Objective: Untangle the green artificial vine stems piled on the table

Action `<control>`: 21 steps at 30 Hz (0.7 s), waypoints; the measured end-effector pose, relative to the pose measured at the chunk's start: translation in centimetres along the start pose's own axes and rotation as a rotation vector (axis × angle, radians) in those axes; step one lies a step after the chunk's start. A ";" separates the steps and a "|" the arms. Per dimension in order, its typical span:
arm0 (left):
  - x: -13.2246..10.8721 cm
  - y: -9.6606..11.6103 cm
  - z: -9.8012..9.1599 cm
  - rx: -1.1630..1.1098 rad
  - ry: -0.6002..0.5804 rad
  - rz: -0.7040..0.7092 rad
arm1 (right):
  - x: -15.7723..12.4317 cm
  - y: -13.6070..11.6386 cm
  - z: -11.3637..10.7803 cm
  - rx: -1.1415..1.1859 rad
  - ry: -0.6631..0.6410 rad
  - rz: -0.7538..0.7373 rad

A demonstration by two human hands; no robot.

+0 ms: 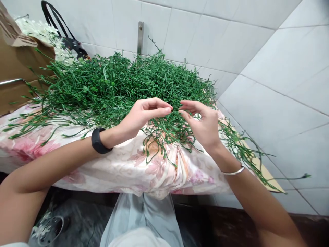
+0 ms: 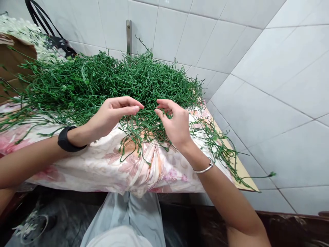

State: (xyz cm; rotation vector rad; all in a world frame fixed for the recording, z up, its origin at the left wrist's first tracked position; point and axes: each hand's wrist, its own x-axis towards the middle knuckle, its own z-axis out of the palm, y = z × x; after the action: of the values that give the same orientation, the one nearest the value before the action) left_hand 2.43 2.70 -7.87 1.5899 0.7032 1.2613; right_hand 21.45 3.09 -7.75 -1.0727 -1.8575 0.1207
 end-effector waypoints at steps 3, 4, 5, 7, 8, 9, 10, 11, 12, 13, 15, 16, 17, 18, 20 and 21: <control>0.4 -0.1 -0.3 -0.109 0.016 -0.023 | 0.1 0.4 0.1 -0.064 0.007 -0.010; 0.4 -0.1 -0.3 -0.135 0.020 -0.024 | 0.2 0.4 0.0 -0.098 0.029 -0.028; 0.5 -0.1 -0.4 -0.155 0.023 -0.018 | 0.1 0.4 0.0 -0.120 0.055 -0.050; 0.5 0.0 -0.4 -0.180 0.018 0.000 | 0.1 0.1 -0.1 -0.100 0.103 -0.095; 0.5 -0.1 -0.4 -0.186 0.007 0.004 | 0.0 -0.1 -0.2 -0.060 0.109 -0.120; 0.5 -0.1 -0.4 -0.186 -0.007 0.002 | -0.1 -0.4 -0.2 -0.010 0.093 -0.147; 0.5 -0.2 -0.4 -0.182 -0.022 -0.002 | -0.2 -0.7 -0.3 0.039 0.056 -0.177; 0.5 -0.3 -0.3 -0.169 -0.039 -0.005 | -0.4 -1.0 -0.3 0.074 0.006 -0.211; 0.4 -0.5 -0.3 -0.147 -0.056 -0.004 | -0.5 -1.3 -0.3 0.091 -0.049 -0.244; 0.3 -0.6 -0.2 -0.119 -0.072 -0.001 | -0.6 -1.5 -0.4 0.092 -0.101 -0.274; 0.1 -0.8 0.0 -0.071 -0.096 0.009 | -0.6 -1.6 -0.4 0.070 -0.179 -0.309; 0.0 -0.8 0.1 -0.053 -0.106 0.012 | -0.6 -1.6 -0.4 0.058 -0.205 -0.310; -0.1 -0.9 0.1 -0.042 -0.112 0.013 | -0.6 -1.6 -0.4 0.048 -0.223 -0.303; -0.2 -0.9 0.2 -0.036 -0.118 0.013 | -0.6 -1.4 -0.4 0.039 -0.228 -0.295; -0.2 -1.0 0.2 -0.033 -0.123 0.009 | -0.5 -1.2 -0.4 0.017 -0.220 -0.287; -0.1 -1.1 0.2 -0.032 -0.126 0.008 | -0.5 -1.1 -0.4 0.002 -0.217 -0.288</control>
State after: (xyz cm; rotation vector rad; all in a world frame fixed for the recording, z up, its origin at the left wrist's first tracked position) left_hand 2.69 2.93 -8.91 1.6315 0.5948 1.1610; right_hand 21.15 1.99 -7.34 -0.8047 -2.1864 0.0723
